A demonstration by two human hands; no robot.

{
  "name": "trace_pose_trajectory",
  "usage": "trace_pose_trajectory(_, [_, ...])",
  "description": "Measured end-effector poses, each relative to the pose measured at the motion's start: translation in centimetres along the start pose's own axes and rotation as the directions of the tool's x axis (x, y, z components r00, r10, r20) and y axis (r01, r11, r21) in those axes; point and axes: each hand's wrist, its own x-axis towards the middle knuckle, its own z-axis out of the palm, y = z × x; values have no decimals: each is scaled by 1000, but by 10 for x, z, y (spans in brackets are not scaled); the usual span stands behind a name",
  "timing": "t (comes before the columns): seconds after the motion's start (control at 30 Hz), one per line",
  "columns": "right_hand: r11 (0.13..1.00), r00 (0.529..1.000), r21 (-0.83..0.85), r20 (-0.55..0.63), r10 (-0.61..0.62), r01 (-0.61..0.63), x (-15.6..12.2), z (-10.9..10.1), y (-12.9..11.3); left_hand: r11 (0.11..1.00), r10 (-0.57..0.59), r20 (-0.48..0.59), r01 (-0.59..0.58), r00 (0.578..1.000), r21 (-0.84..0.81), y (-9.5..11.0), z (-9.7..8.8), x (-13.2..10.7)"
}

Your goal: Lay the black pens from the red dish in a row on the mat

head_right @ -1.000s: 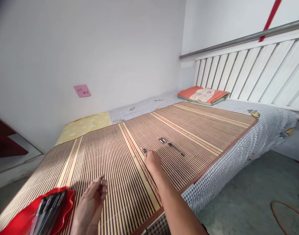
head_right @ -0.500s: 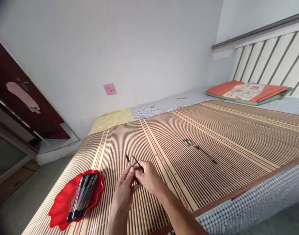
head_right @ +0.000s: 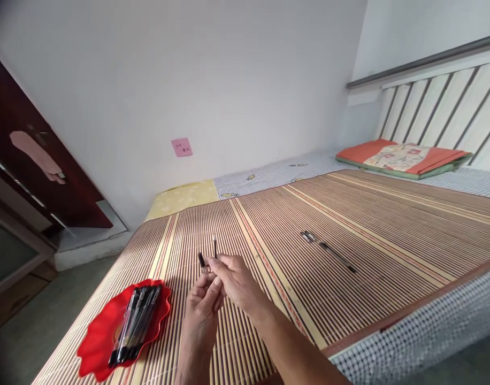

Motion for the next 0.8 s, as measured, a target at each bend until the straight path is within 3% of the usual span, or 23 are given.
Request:
trace_pose_trajectory(0.2, [987, 968, -85, -197, -154, 139, 0, -32, -15, 993, -43, 52, 36, 998, 116, 4, -7, -3])
trace_pose_trajectory(0.4, [990, 971, -67, -194, -138, 127, -5, -39, -13, 973, -124, 143, 93, 982, 209, 3, -3, -4])
trace_pose_trajectory(0.57, [986, 952, -50, -254, -168, 161, -8, -52, -9, 970, -94, 100, 69, 990, 235, 8, 0, -8])
trace_pose_trajectory(0.67, [973, 899, 26, -387, -203, 231, -13, -58, -16, 972, -57, 53, 43, 997, 233, 8, 0, -11])
trace_pose_trajectory(0.8, [909, 750, 74, -595, -289, 409, -22, -55, -38, 973, -42, 26, 35, 999, 229, 4, -4, -12])
